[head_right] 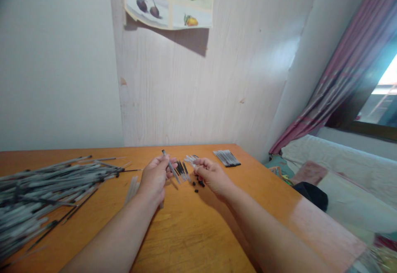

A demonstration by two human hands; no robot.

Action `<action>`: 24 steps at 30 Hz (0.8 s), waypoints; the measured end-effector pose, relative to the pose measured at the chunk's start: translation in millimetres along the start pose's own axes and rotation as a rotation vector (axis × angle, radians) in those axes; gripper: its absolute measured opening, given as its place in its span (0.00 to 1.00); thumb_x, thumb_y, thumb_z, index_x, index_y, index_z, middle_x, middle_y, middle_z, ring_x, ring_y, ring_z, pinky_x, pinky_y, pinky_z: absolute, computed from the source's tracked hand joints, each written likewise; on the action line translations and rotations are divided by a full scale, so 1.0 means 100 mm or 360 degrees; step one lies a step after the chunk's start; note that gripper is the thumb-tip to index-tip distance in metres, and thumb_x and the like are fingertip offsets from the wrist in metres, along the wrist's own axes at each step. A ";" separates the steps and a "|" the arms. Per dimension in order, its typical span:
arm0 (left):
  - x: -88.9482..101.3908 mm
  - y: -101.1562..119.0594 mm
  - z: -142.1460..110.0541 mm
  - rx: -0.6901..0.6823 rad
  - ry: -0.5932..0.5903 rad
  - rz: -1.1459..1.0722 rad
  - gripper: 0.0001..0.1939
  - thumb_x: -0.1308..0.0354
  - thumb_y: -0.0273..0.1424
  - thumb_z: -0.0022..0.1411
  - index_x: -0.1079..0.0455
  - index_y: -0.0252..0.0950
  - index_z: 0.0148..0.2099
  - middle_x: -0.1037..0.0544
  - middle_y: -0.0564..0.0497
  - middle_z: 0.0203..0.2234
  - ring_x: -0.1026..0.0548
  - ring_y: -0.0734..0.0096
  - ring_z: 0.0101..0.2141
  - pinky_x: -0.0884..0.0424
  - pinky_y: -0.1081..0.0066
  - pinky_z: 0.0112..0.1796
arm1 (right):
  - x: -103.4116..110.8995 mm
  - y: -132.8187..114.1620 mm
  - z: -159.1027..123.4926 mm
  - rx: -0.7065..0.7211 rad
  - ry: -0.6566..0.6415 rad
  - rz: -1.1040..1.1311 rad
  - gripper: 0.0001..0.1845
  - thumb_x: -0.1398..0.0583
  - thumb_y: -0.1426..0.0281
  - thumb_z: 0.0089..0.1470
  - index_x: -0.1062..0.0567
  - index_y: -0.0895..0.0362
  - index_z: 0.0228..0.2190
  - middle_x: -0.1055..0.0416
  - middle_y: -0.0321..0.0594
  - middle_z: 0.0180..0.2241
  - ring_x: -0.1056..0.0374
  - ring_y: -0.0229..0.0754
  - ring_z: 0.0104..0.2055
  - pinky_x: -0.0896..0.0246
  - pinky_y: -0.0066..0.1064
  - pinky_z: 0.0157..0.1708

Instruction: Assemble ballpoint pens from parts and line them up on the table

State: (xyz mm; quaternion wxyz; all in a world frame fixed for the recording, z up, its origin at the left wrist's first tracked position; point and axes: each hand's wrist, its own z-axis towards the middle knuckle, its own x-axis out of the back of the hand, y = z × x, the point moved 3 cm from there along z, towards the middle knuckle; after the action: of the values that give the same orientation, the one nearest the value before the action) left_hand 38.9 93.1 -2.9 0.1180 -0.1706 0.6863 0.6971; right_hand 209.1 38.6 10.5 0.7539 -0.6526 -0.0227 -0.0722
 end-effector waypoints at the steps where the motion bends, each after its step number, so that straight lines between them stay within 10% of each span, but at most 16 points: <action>1: -0.01 0.01 0.00 -0.0001 -0.0005 -0.0011 0.11 0.42 0.38 0.58 0.30 0.36 0.39 0.19 0.46 0.36 0.21 0.73 0.32 0.35 0.78 0.25 | 0.00 -0.01 -0.04 -0.0063 0.0015 0.0109 0.21 0.36 0.64 0.48 0.27 0.57 0.44 0.27 0.34 0.29 0.42 0.30 0.21 0.52 0.23 0.21; 14: -0.08 0.05 -0.08 -0.0006 -0.0017 -0.0162 0.08 0.42 0.33 0.61 0.33 0.34 0.40 0.20 0.44 0.35 0.20 0.70 0.34 0.30 0.78 0.27 | -0.01 0.28 -0.17 -0.0368 0.0154 0.0815 0.09 0.35 0.73 0.47 0.28 0.60 0.32 0.21 0.48 0.35 0.25 0.37 0.30 0.53 0.17 0.13; 24: -0.08 0.03 -0.06 -0.0031 0.0028 -0.0206 0.07 0.42 0.32 0.61 0.34 0.34 0.39 0.21 0.46 0.32 0.21 0.73 0.29 0.28 0.75 0.30 | -0.17 0.34 -0.28 -0.0555 0.0027 0.1143 0.05 0.37 0.75 0.50 0.29 0.60 0.30 0.24 0.41 0.28 0.33 0.30 0.22 0.44 0.17 0.16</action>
State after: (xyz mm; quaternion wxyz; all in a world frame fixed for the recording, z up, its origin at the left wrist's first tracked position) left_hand 45.2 87.6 2.9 0.1550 -0.2220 0.6681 0.6931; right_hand 195.8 17.1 -29.2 0.6092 -0.7366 0.2258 0.1877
